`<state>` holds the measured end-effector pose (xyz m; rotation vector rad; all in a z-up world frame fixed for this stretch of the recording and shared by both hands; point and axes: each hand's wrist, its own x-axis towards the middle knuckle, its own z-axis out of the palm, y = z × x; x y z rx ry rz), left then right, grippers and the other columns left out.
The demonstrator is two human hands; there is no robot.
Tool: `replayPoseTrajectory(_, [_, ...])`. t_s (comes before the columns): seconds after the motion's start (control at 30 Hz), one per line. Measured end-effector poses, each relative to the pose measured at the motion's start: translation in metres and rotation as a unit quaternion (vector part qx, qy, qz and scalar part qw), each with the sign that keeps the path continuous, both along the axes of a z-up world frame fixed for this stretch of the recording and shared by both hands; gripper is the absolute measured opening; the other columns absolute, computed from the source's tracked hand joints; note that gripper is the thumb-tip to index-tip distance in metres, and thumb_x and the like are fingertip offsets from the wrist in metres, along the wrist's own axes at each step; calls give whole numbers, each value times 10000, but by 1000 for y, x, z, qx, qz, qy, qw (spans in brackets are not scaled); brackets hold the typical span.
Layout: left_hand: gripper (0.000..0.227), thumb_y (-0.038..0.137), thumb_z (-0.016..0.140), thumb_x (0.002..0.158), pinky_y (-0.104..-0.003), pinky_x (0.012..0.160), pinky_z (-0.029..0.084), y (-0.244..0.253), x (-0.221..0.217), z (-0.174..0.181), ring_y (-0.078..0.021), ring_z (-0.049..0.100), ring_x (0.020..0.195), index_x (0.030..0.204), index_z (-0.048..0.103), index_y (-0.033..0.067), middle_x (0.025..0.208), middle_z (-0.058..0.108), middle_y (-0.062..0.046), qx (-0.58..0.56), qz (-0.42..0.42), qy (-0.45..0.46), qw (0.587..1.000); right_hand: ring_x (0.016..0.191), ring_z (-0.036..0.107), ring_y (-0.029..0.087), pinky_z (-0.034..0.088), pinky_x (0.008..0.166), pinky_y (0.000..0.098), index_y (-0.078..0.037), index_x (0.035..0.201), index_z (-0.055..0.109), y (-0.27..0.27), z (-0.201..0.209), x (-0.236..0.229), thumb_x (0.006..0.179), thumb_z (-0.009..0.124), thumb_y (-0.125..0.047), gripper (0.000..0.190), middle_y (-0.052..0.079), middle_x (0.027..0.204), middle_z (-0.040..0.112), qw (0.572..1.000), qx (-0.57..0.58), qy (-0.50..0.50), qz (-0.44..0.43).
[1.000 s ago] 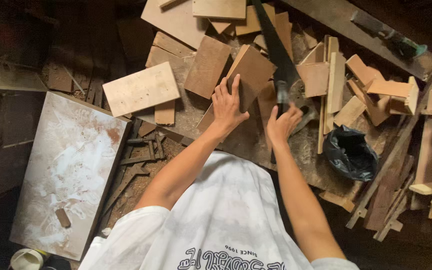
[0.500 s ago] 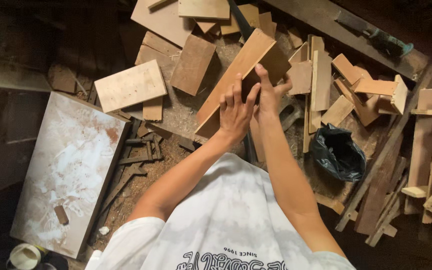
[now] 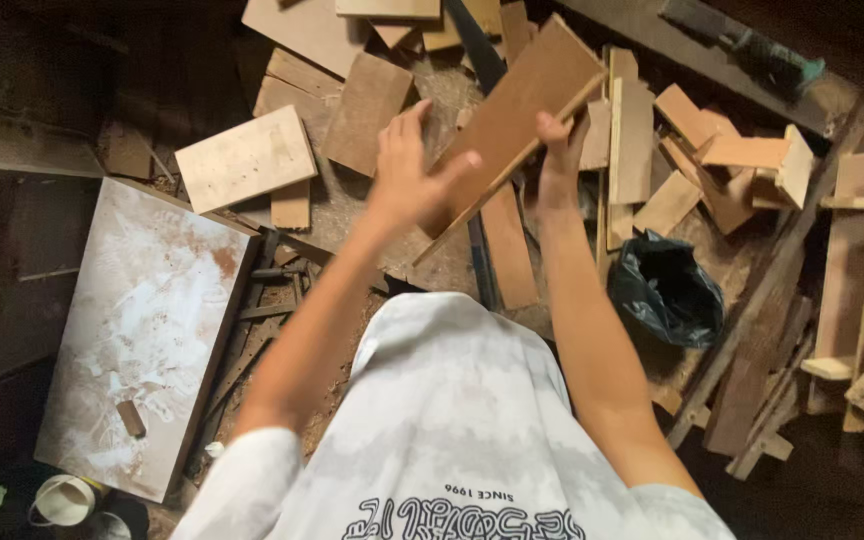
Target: The person assembles small wooden pieces into a rectangular box-like structure on a cluttered workbench. They use a hammer to drive nails into the wood, repeatedly aligning and securing the pieces together.
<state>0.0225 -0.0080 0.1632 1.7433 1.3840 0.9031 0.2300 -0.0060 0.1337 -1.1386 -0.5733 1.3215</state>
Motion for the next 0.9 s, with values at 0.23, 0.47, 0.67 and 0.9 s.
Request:
replayPoseTrajectory(0.23, [459,426,652,1004,-289,659,500,4,-15,-38,-93,586,753,1107,718,-16,877,697,-33,-294,-157,-167,928,993,605,269,533,718,397,-35,1417,436,27,1,4,783,756,-640,933,145,1152,575,997,-23,-5,78])
replayPoseTrajectory(0.47, [431,407,623,1033,-253,717,544,-18,-18,-39,-51,638,819,1126,704,-7,949,727,-6,-317,-127,-328,881,914,697,154,560,696,322,-97,1214,611,30,-6,-4,750,723,-646,727,52,1046,672,994,-7,-19,109])
replayPoseTrajectory(0.67, [472,213,899,757,-258,835,585,-32,-19,-20,-103,728,926,1137,707,9,1052,774,-45,-358,-139,-347,856,947,631,152,549,814,342,-88,1159,606,37,-28,-14,856,780,-566,593,39,1037,607,995,-7,43,91])
replayPoseTrajectory(0.9, [500,140,942,672,-316,773,618,-50,-16,-27,-144,732,858,1087,726,-37,1016,765,-98,-376,-79,-344,857,1148,630,266,614,865,403,-59,1460,314,48,-54,-30,733,767,-619,1024,157,1254,554,995,-29,-94,34])
